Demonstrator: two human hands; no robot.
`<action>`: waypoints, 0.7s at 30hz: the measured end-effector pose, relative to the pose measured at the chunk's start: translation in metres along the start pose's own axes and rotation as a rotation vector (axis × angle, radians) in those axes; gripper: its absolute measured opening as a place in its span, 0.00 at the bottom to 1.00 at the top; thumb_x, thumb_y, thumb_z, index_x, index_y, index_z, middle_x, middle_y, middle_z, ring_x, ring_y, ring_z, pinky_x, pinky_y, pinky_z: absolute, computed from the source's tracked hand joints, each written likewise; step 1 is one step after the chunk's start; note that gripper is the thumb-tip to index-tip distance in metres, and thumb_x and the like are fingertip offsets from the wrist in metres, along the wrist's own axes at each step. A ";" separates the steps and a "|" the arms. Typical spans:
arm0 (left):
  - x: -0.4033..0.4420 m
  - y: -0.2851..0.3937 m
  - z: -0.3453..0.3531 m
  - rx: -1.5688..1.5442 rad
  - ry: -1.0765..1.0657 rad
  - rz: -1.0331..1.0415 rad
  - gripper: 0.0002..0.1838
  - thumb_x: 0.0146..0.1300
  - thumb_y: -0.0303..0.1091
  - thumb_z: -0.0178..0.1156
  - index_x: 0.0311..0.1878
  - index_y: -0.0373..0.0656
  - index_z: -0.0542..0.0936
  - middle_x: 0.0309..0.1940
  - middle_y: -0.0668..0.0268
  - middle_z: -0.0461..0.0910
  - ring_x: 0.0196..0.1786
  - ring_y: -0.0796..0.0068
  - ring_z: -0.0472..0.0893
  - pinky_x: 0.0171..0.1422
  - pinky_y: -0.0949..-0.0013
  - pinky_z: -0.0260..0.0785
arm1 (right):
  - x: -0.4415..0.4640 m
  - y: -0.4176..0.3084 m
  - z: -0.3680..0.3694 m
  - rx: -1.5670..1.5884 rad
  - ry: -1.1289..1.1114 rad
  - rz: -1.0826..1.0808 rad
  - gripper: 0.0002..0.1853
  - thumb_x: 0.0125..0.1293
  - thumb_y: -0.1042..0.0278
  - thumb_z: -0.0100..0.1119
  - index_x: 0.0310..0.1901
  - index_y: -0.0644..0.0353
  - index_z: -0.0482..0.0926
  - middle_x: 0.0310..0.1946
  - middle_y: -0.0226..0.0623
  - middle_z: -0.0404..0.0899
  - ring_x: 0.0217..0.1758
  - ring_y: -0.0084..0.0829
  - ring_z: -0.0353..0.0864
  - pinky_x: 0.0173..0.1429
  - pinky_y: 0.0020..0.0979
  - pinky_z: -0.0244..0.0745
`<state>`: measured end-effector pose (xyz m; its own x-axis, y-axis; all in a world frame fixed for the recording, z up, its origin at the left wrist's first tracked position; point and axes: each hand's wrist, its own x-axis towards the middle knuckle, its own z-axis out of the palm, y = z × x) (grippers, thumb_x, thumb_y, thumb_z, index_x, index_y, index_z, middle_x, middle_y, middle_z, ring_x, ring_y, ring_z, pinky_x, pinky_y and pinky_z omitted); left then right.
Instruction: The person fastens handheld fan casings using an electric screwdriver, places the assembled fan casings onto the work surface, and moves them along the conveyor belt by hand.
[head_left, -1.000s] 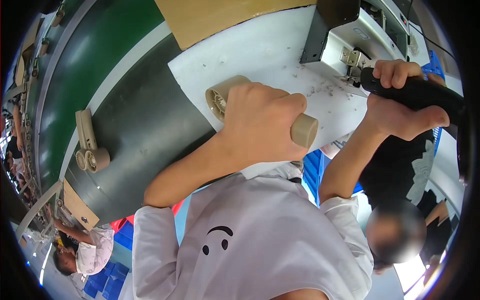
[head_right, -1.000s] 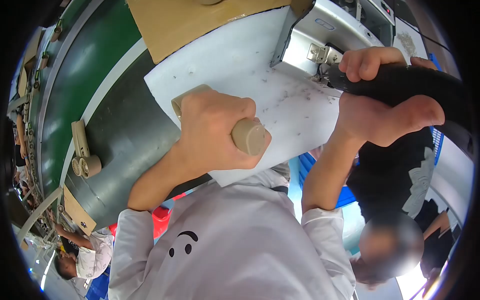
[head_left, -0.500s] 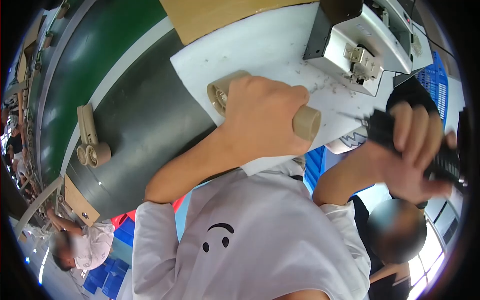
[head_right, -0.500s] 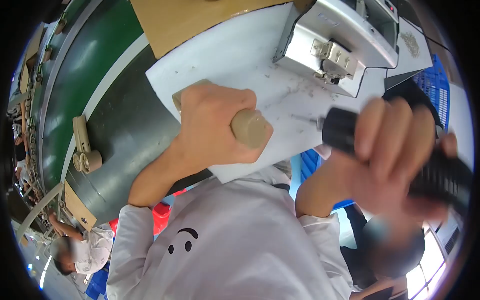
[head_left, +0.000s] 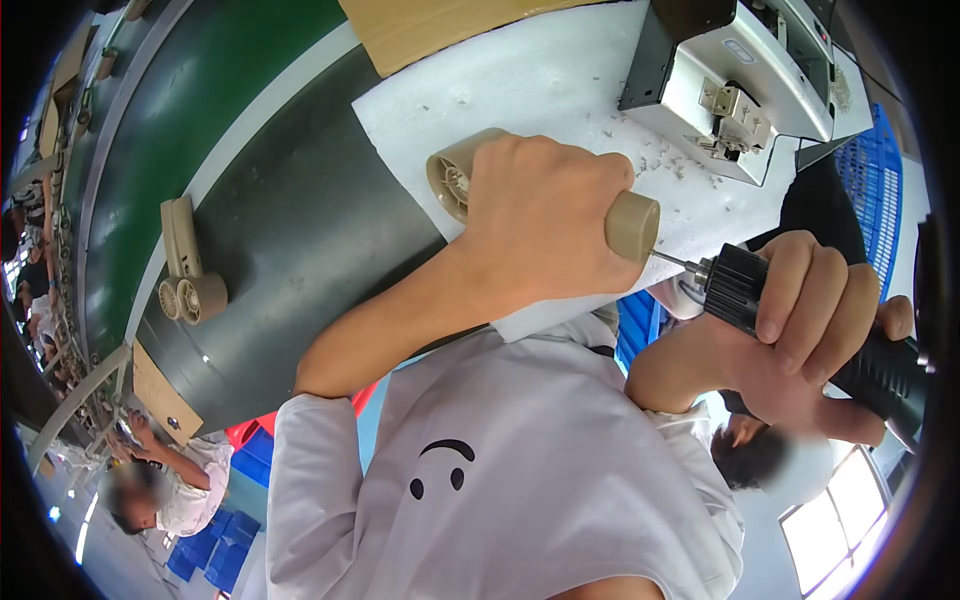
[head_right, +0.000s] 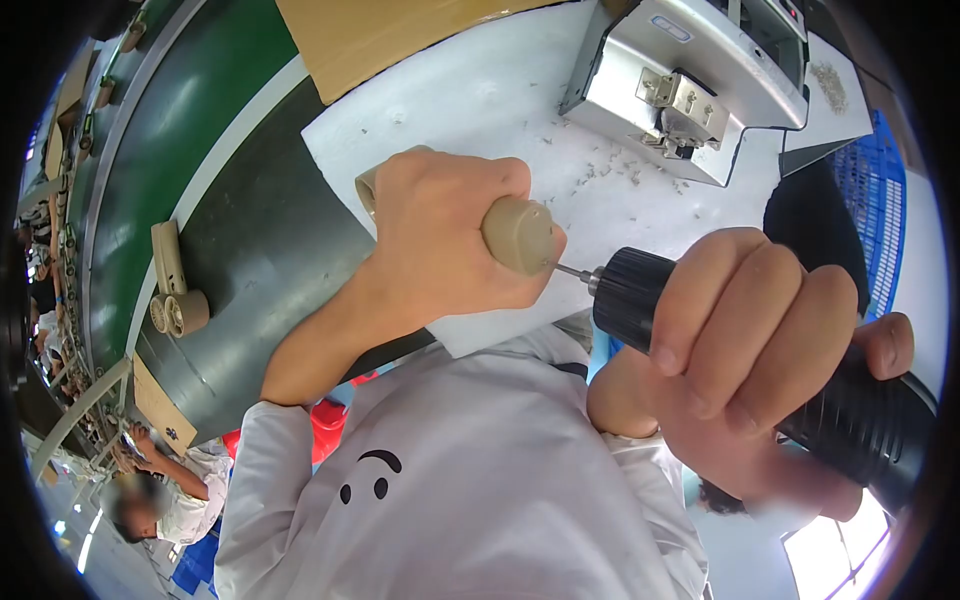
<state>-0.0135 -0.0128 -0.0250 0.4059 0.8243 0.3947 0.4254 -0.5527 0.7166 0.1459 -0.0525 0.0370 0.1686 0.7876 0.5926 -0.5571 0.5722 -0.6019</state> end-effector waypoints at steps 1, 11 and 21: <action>0.001 0.001 0.000 0.003 -0.002 -0.020 0.14 0.34 0.32 0.66 0.13 0.45 0.67 0.08 0.66 0.63 0.11 0.63 0.63 0.16 0.68 0.55 | 0.000 0.001 -0.001 0.005 -0.017 0.005 0.31 0.57 0.40 0.65 0.50 0.59 0.73 0.21 0.23 0.72 0.21 0.17 0.71 0.30 0.20 0.67; 0.006 0.006 -0.013 0.045 -0.101 -0.138 0.10 0.34 0.33 0.67 0.15 0.44 0.74 0.10 0.61 0.69 0.14 0.57 0.71 0.19 0.65 0.62 | 0.006 0.007 -0.005 0.044 -0.106 -0.009 0.32 0.58 0.39 0.65 0.53 0.58 0.72 0.22 0.22 0.71 0.21 0.16 0.70 0.28 0.21 0.65; 0.035 -0.158 -0.185 0.953 0.004 -1.011 0.25 0.51 0.49 0.58 0.37 0.31 0.82 0.40 0.40 0.81 0.48 0.42 0.81 0.53 0.51 0.73 | 0.028 -0.020 -0.063 -0.159 -0.105 -0.034 0.37 0.65 0.30 0.47 0.61 0.55 0.62 0.23 0.26 0.64 0.22 0.19 0.65 0.29 0.24 0.63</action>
<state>-0.2160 0.1259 -0.0184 -0.4075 0.9117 -0.0516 0.9121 0.4091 0.0255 0.2127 -0.0277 0.0315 0.0944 0.7438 0.6617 -0.4160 0.6333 -0.6526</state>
